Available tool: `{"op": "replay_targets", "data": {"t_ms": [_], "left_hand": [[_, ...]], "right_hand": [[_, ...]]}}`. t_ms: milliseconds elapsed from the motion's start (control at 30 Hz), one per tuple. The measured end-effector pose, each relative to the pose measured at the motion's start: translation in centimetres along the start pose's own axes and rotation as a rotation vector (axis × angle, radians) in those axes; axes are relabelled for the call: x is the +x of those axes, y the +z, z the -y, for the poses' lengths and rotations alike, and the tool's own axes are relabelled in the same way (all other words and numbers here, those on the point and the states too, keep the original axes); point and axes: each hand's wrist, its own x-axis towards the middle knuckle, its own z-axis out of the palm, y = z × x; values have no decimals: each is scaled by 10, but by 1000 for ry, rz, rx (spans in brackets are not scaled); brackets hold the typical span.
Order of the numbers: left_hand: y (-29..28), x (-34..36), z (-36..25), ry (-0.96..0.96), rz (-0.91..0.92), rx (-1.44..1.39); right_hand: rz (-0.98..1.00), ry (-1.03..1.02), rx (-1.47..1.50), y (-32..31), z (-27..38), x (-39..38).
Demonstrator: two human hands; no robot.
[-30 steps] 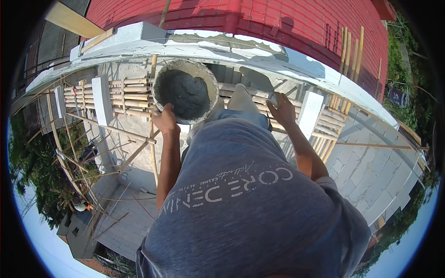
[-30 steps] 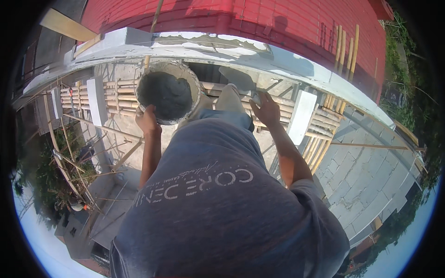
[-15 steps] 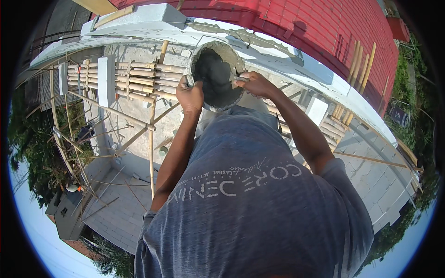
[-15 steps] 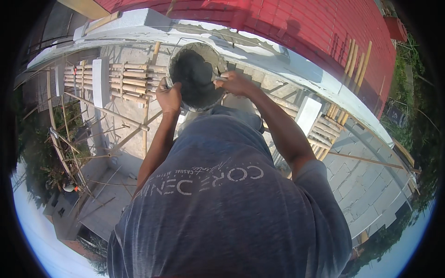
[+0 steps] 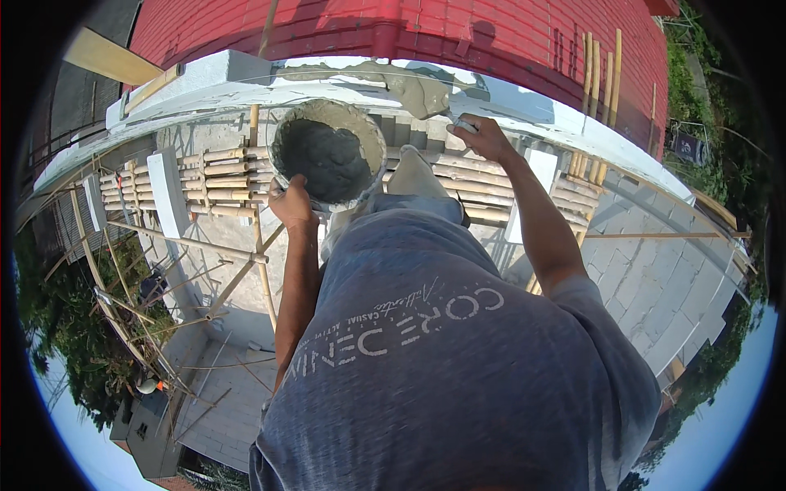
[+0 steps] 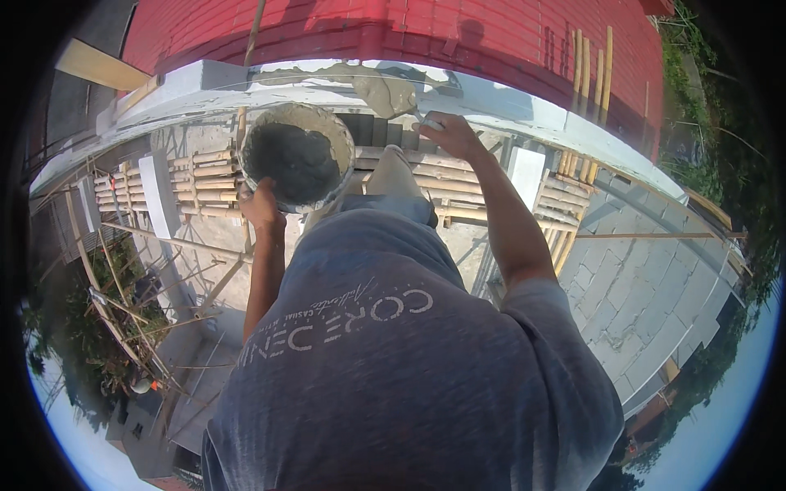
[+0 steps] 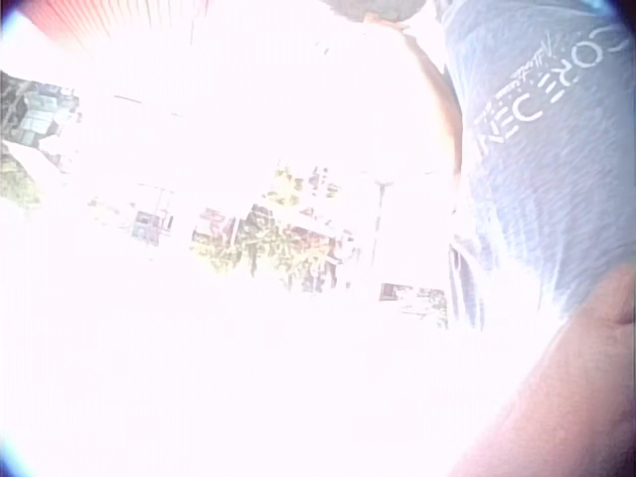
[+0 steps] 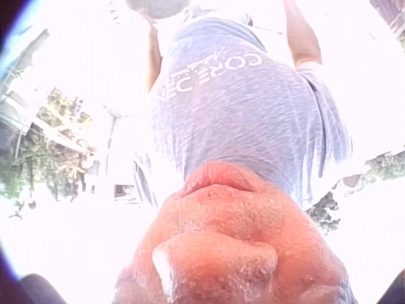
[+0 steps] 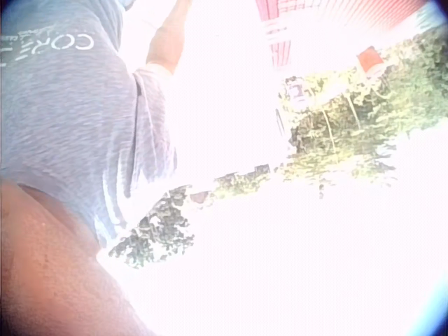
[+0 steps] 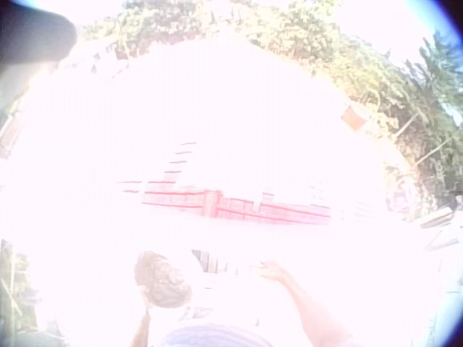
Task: The person places lightweight concrete blocks onto a wall structure, adjusts them using a hammer, and applies mortar along the surface using a trowel from a bucket.
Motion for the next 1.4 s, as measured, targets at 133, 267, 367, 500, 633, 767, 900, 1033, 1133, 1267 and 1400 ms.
{"op": "replay_targets", "data": {"t_ms": [133, 267, 367, 500, 633, 767, 900, 1033, 1133, 1267, 1400], "left_hand": [[-12, 2, 6, -29, -32, -11], [-23, 1, 14, -24, -86, 7], [-32, 1, 17, -36, -159, 20], [-42, -2, 19, -60, -202, 15], [-46, -1, 17, -71, -228, 35], [-52, 0, 12, -101, -239, 71], [-61, 1, 2, -120, -238, 98], [-63, 5, -8, -92, -227, 61], [-59, 5, -9, -71, -215, -7], [-45, 6, -6, -36, -243, 10], [-35, 8, -4, 123, -164, 35]], "right_hand": [[-284, -92, -372, -50, -20, -13], [-449, 11, -655, -80, -46, -29], [-460, 98, -648, -87, -73, -52], [-570, 242, -663, -69, -104, -72], [-725, 243, -555, -32, -129, -63], [-809, 157, -270, 31, -152, -22], [-743, 384, 19, 106, -163, 15], [-790, 520, 109, 151, -155, -16], [-708, 409, -10, 139, -133, -54], [-428, -27, -226, 94, -69, -72], [-78, -239, -413, 64, 35, -46]]}}
